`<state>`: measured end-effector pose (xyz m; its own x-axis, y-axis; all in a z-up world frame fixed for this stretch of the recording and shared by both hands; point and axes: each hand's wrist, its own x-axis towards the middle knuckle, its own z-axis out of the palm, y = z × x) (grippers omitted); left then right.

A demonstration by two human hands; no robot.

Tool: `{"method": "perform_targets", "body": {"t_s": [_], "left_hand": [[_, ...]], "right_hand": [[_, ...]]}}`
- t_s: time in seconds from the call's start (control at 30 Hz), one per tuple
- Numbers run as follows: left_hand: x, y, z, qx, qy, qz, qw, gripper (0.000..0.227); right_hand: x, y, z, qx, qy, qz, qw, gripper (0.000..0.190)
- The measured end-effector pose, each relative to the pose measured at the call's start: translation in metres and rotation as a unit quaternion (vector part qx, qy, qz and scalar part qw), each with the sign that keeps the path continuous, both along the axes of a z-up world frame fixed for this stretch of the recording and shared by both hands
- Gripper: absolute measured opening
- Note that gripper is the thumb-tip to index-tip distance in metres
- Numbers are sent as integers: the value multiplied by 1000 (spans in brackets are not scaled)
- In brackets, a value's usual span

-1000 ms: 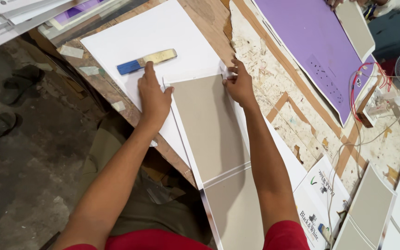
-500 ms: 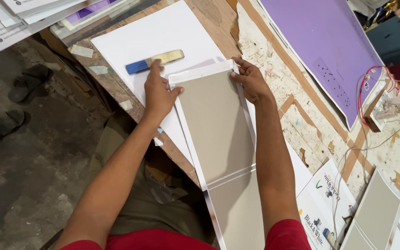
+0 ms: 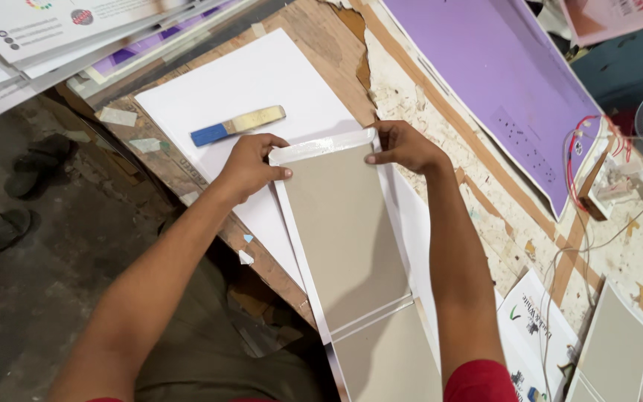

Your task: The person repeatedly places printed inserts onto white paper sheets, smooths them with a small tool, and stacks the completed units. The person handles the inserts and sheets one at a time, aligning edges and pressing down to secure the layers.

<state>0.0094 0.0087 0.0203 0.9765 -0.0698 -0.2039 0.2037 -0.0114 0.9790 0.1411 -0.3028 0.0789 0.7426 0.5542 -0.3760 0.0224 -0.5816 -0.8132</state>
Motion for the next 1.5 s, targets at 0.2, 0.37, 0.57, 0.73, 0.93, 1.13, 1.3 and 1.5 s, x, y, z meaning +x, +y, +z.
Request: {"method": "perform_targets", "body": {"t_s": [0.2,0.37,0.57,0.73,0.93,1.13,1.3,1.5], "left_hand": [[2,-13,12,301,-158,-122,932,55],[10,-15,2,386,-176,-195,884,50],[-26,-22,3,500,-349,-185,771,29],[-71,-33,13,719,-366,-231,544,21],[-86,-41,12,731,-344,-224,545,38],[-93,-50,1,725,-340,-110,588,53],[-86,-52,-13,671,-233,-190,678,30],[-86,-38,-22,612,-275,-159,724,18]], "right_hand": [[2,16,-17,-186,-130,108,968,56],[-8,13,-10,-173,-250,197,932,32],[-39,10,-7,-158,-367,262,879,24],[-55,-5,-5,-227,-372,272,858,35],[-87,-22,-23,-175,-385,200,884,53],[-100,13,-11,-272,-385,156,868,50],[-152,95,-55,-113,-358,118,919,56],[-164,91,-80,-199,-405,-59,890,59]]}}
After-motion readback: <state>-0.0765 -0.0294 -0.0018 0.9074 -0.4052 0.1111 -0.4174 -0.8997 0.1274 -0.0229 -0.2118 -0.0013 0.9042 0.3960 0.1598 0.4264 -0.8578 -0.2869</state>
